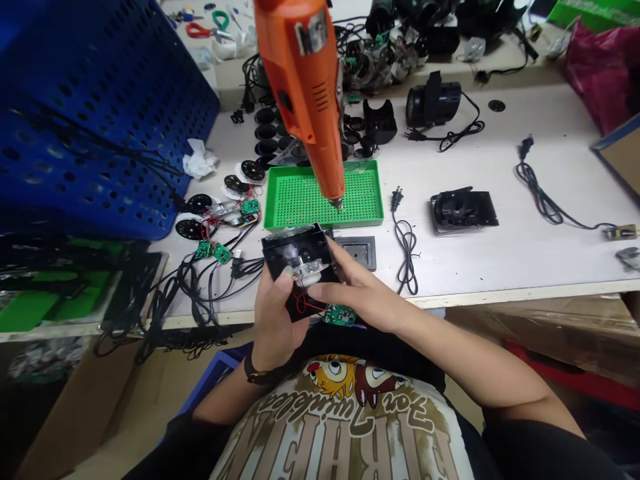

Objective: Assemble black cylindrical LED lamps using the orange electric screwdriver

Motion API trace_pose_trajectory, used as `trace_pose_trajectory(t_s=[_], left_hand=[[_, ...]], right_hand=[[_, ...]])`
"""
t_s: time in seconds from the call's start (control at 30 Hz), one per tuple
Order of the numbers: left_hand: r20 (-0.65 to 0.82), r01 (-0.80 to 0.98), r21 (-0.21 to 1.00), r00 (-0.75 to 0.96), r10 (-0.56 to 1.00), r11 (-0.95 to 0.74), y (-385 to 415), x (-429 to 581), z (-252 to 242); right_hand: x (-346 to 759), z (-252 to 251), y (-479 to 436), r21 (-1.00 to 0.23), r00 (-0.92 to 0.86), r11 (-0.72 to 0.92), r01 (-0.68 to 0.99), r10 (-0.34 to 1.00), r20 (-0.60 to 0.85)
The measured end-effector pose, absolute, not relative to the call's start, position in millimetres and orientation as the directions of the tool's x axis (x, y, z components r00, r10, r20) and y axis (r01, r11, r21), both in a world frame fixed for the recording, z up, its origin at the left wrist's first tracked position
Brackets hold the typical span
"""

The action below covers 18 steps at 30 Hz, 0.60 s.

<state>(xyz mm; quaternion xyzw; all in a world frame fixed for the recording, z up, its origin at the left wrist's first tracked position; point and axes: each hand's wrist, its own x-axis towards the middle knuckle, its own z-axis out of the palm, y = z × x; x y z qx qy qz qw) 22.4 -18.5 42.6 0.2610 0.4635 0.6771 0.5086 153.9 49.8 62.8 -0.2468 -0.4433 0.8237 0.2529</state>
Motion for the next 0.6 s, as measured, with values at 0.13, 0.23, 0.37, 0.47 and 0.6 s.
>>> trace_pose_trajectory(t_s=[0.13,0.23,0.37,0.47,0.6], left_hand=[[-0.121,-0.428,0.903,-0.362,0.924,-0.05,-20.1,20.5,39.0],[-0.101,-0.41,0.91,-0.346,0.933,-0.053,-22.8,19.9,37.2],[-0.095,-0.404,0.913,-0.336,0.937,-0.053,-25.5,20.3,36.3],[-0.115,-0.382,0.924,-0.348,0.93,-0.028,-27.0,21.5,34.8],[-0.146,-0.382,0.924,-0.37,0.918,-0.007,-22.3,23.6,31.5]], right_hand=[[148.7,64.8,48.9,-0.881,-0.728,-0.442,-0.17,0.658,-0.19],[145.6,68.5,48.3,-0.909,-0.703,-0.397,-0.131,0.683,-0.197],[147.0,74.7,45.7,-0.95,-0.699,-0.304,-0.076,0.695,-0.166],[148.7,74.8,43.9,-0.964,-0.69,-0.261,-0.055,0.708,-0.153],[145.5,61.4,50.2,-0.944,-0.658,-0.329,-0.032,0.718,-0.228]])
